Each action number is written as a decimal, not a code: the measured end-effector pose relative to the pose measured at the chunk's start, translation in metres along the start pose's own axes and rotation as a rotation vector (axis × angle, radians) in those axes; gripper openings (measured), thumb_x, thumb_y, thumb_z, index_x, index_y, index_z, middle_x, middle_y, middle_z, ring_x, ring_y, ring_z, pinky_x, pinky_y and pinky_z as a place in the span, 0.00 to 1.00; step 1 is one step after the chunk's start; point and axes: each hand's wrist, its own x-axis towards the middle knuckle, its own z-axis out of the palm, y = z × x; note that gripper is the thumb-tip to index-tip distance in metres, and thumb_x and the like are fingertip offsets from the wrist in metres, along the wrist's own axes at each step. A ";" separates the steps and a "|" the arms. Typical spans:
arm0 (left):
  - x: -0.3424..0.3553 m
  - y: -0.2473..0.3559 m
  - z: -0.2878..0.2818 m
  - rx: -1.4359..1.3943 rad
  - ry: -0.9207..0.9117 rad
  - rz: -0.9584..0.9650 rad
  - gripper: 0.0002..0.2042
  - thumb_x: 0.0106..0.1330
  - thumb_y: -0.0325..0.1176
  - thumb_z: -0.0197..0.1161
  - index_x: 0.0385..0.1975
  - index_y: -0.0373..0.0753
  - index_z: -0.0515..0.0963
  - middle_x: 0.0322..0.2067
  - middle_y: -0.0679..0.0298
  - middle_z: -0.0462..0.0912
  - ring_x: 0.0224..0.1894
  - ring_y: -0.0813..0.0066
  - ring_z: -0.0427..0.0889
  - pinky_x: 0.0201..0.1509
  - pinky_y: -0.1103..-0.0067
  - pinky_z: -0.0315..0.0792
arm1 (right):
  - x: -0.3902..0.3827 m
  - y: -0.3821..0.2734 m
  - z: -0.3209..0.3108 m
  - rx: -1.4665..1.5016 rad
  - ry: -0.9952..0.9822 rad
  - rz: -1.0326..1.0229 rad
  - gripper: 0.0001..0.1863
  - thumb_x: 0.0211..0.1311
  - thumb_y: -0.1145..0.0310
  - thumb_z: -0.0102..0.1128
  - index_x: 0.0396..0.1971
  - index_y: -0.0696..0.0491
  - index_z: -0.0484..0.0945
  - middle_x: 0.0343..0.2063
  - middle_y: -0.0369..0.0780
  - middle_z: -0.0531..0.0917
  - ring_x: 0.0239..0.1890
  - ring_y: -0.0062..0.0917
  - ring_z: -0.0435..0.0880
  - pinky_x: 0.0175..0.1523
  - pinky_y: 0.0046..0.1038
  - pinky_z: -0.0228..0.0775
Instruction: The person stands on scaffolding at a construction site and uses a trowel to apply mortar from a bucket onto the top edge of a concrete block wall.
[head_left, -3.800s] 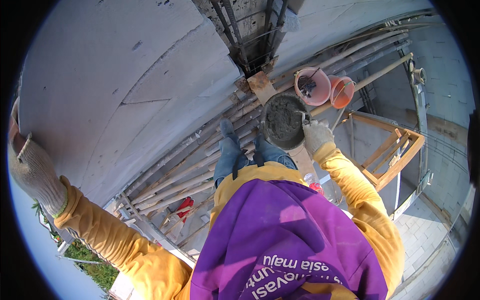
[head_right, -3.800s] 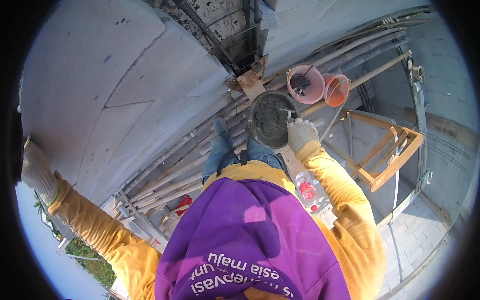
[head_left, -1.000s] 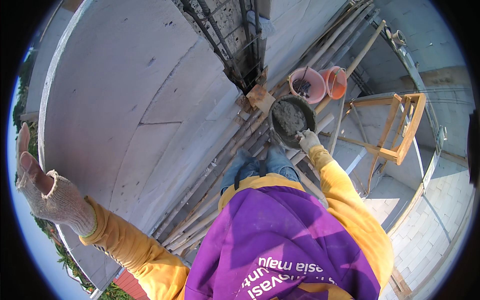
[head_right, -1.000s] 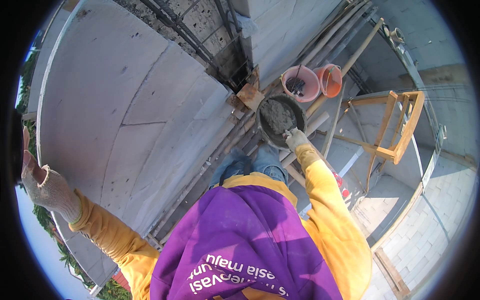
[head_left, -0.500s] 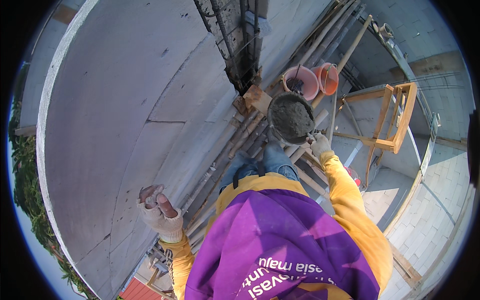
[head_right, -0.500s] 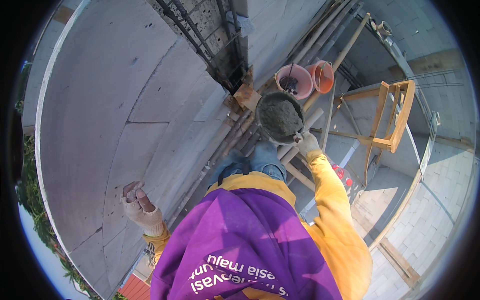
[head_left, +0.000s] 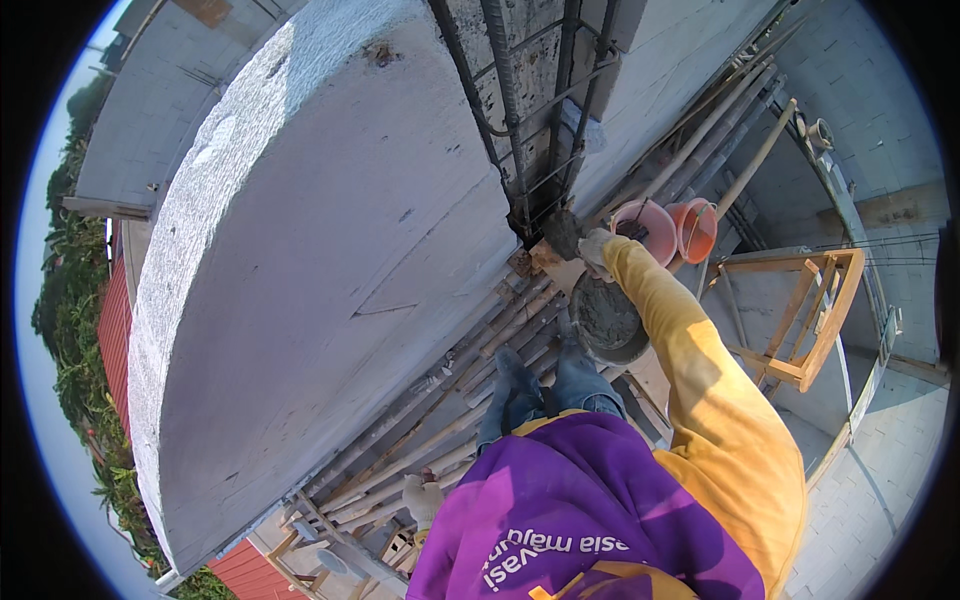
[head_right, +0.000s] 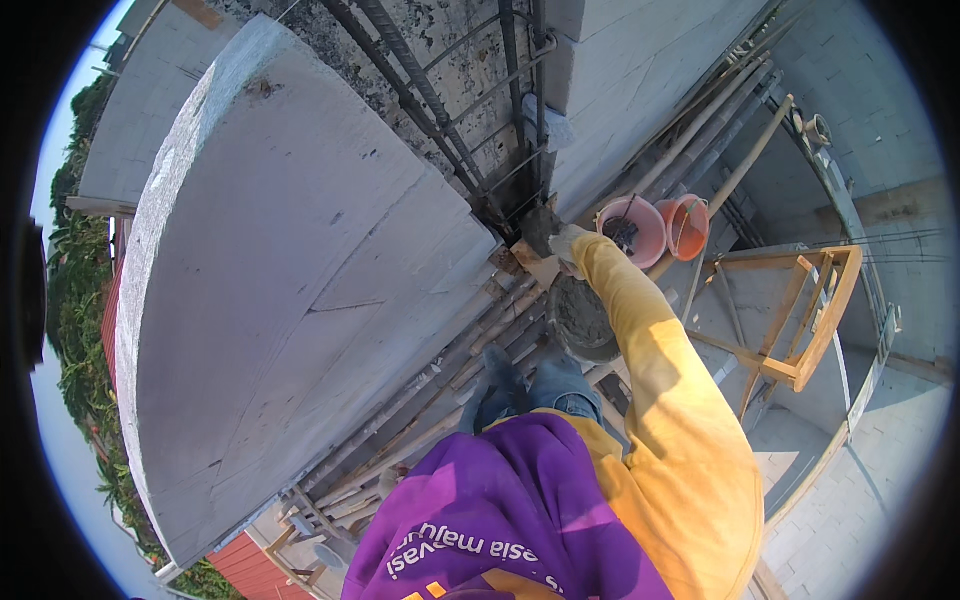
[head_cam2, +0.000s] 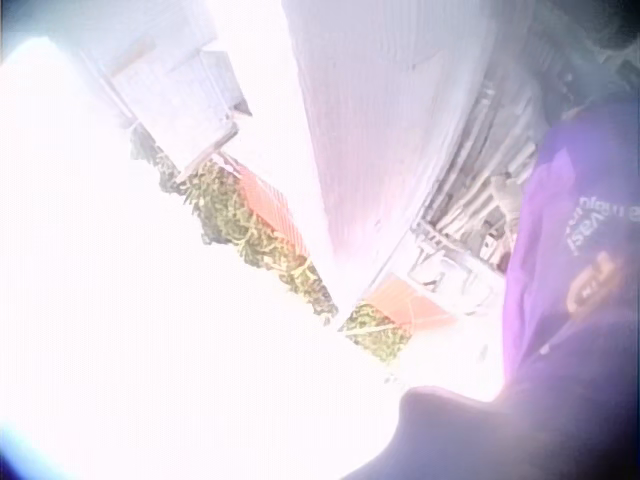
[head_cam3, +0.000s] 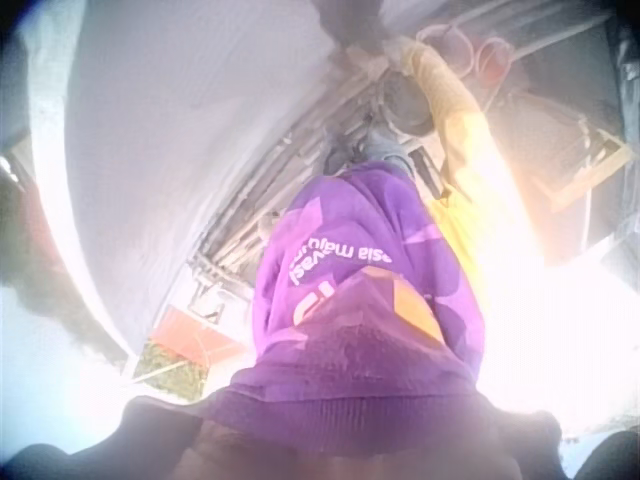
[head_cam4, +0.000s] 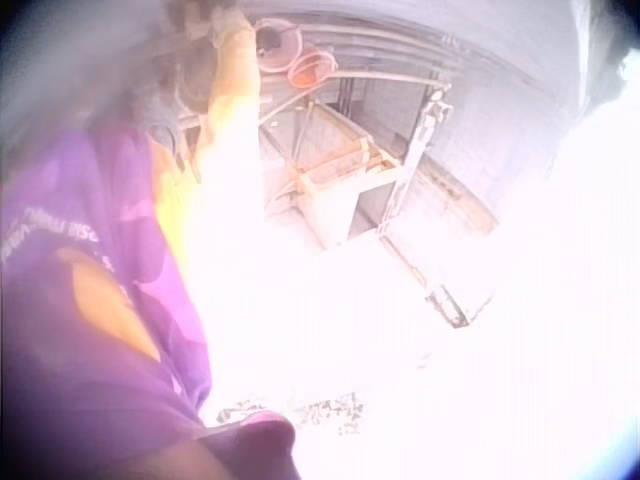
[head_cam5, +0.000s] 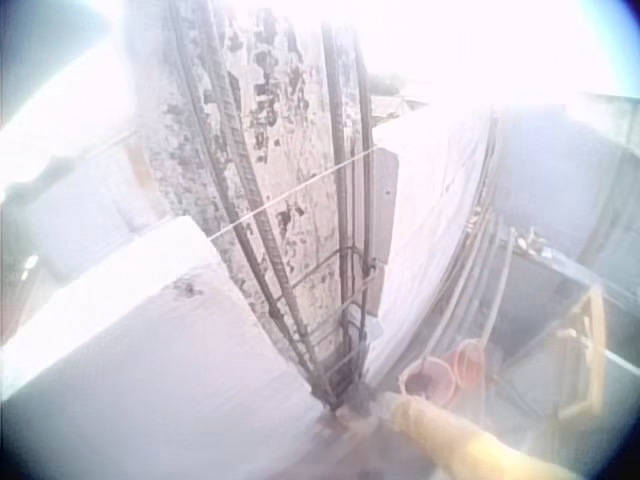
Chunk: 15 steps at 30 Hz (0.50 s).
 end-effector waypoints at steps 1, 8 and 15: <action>-0.006 -0.008 0.007 -0.094 0.016 -0.108 0.15 0.69 0.39 0.63 0.27 0.32 0.79 0.23 0.47 0.79 0.27 0.49 0.79 0.34 0.62 0.69 | 0.028 -0.018 -0.004 0.016 -0.036 0.038 0.21 0.73 0.54 0.46 0.42 0.55 0.82 0.26 0.46 0.83 0.20 0.38 0.81 0.26 0.46 0.70; -0.059 -0.006 0.047 -0.188 0.071 -0.287 0.18 0.68 0.43 0.63 0.28 0.31 0.82 0.26 0.42 0.82 0.30 0.45 0.83 0.35 0.60 0.72 | 0.105 -0.052 -0.008 -0.256 -0.117 -0.244 0.14 0.73 0.60 0.46 0.42 0.52 0.80 0.31 0.41 0.84 0.31 0.37 0.82 0.34 0.44 0.77; -0.095 -0.017 0.099 -0.148 -0.155 -0.469 0.17 0.65 0.42 0.63 0.30 0.31 0.83 0.31 0.41 0.84 0.39 0.46 0.86 0.43 0.62 0.75 | 0.013 -0.013 -0.035 -0.717 -0.132 -0.535 0.19 0.76 0.56 0.44 0.36 0.51 0.82 0.23 0.39 0.83 0.24 0.35 0.83 0.30 0.38 0.75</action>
